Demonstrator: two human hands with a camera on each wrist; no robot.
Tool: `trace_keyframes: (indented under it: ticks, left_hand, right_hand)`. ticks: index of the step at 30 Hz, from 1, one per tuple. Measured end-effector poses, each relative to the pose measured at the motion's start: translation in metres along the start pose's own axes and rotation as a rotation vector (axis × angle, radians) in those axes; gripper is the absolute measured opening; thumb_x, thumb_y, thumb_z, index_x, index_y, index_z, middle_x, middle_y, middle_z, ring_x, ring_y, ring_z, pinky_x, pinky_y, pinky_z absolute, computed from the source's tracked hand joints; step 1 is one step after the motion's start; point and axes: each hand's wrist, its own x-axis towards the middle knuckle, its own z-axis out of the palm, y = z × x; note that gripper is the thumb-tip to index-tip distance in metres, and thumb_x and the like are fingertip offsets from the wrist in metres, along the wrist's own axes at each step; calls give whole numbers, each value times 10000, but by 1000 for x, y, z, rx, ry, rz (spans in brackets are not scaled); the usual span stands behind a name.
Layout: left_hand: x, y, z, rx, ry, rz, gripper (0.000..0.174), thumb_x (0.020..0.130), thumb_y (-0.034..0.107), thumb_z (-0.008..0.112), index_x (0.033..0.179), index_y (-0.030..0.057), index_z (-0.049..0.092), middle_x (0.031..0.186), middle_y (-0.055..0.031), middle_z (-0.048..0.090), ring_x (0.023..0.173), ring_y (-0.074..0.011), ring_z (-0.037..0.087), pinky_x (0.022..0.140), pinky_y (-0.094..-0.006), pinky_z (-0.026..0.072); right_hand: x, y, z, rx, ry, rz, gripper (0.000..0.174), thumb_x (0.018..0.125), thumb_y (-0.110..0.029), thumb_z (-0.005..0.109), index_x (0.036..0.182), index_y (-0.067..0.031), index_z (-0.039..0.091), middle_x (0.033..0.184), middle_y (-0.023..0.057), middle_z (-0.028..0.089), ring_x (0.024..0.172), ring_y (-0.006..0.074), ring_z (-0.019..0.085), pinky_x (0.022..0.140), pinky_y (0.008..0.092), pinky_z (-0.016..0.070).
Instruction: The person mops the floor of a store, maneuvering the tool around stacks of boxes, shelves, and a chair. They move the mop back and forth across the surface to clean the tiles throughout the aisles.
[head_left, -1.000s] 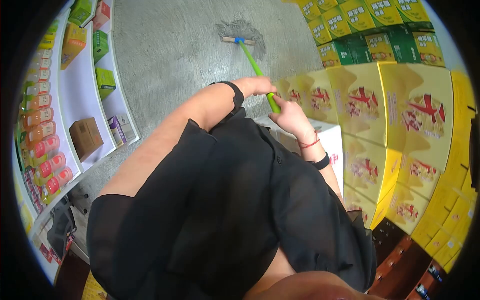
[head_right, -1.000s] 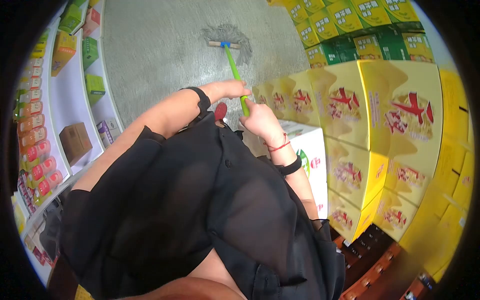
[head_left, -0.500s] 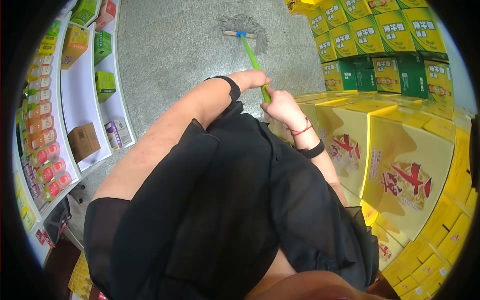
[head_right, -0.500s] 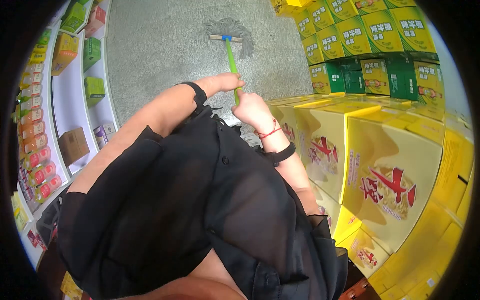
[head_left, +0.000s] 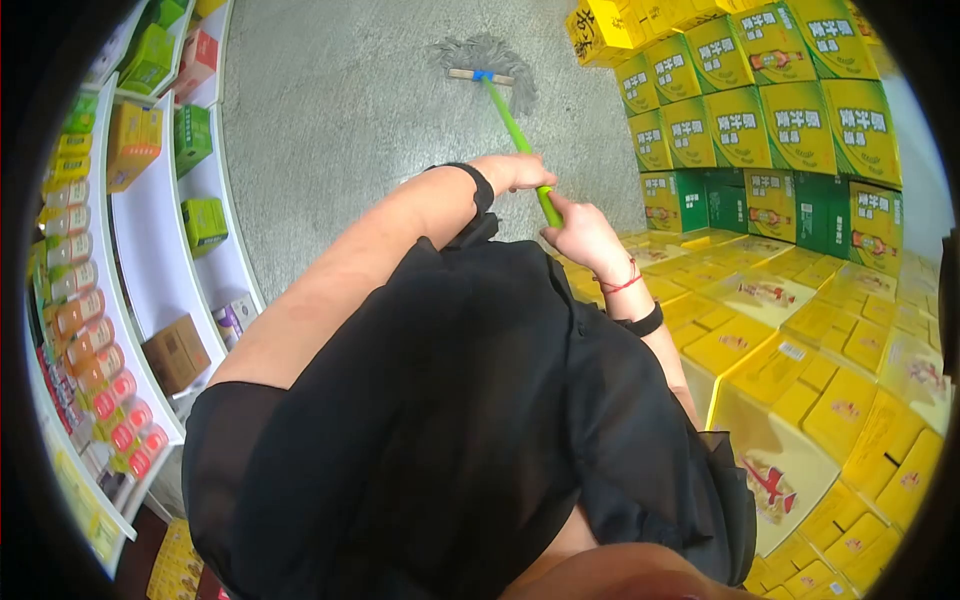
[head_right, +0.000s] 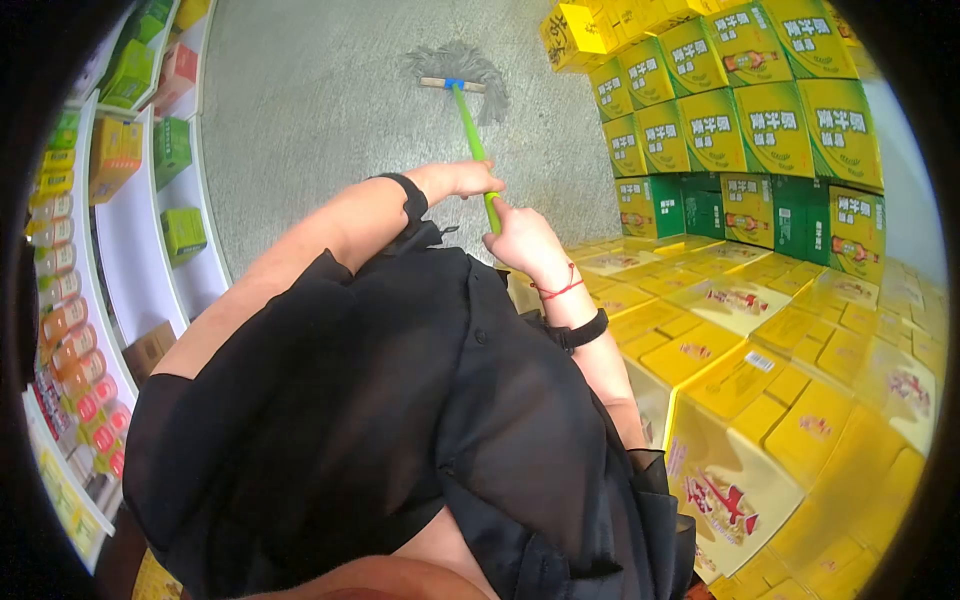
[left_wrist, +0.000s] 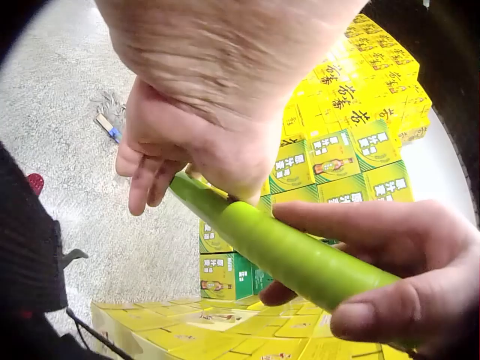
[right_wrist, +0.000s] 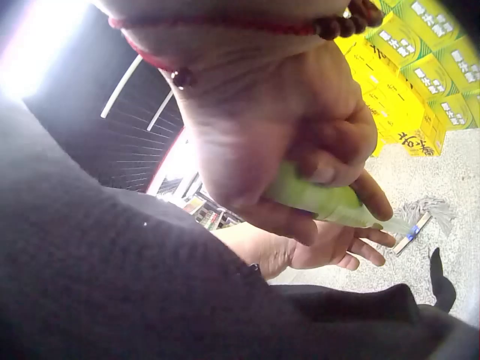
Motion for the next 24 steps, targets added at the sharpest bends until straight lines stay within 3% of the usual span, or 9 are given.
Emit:
trace_keyframes:
  ticks: [5, 9, 11, 12, 14, 17, 24]
  left_hand:
    - [25, 6, -89, 54, -139, 8, 823, 702, 477, 569, 1265, -72, 325, 927, -221, 580, 674, -251, 582, 595, -330, 460]
    - [58, -6, -125, 37, -89, 45, 832, 693, 490, 577, 1260, -69, 337, 960, -231, 565, 710, -260, 574, 612, -329, 457]
    - [65, -3, -141, 1, -175, 19, 813, 705, 491, 565, 1257, -64, 346, 1092, -252, 522, 886, -297, 566, 745, -342, 451]
    - [70, -5, -143, -1, -179, 20, 813, 705, 491, 565, 1257, -64, 346, 1092, -252, 522, 886, -297, 566, 745, -342, 451]
    - [83, -9, -149, 92, -111, 50, 792, 726, 500, 540, 1252, -61, 354, 1195, -261, 459, 1057, -330, 499, 894, -349, 387]
    - [89, -5, -169, 81, -133, 21, 778, 743, 509, 514, 1254, -56, 356, 1227, -266, 427, 1159, -341, 415, 974, -346, 314]
    - [127, 10, -213, 89, -139, 24, 792, 742, 525, 511, 1266, -45, 348, 1249, -256, 410, 1168, -340, 403, 969, -342, 319]
  right_hand:
    - [75, -11, -45, -41, -82, -12, 505, 680, -183, 581, 1124, 34, 479, 759, 244, 590, 760, 384, 577, 706, 434, 465]
    - [115, -20, -71, 14, -77, 23, 513, 688, -189, 585, 1137, 31, 473, 766, 241, 592, 765, 386, 576, 707, 433, 464]
    - [127, -22, -79, 58, -99, 97, 544, 697, -204, 599, 1181, 1, 459, 777, 256, 582, 791, 380, 568, 711, 416, 452]
    - [133, -22, -81, 59, -102, 101, 544, 697, -204, 599, 1181, 1, 459, 777, 256, 582, 791, 380, 568, 711, 416, 452]
    - [145, -20, -86, 49, -30, 31, 530, 688, -188, 585, 1153, 34, 464, 769, 246, 591, 764, 383, 577, 710, 433, 463]
    - [166, -16, -93, 10, -77, 51, 537, 683, -185, 583, 1157, 34, 462, 768, 245, 591, 762, 386, 575, 712, 434, 462]
    - [212, 8, -128, 33, -78, 13, 531, 678, -179, 576, 1150, 36, 464, 757, 246, 587, 753, 388, 573, 705, 439, 459]
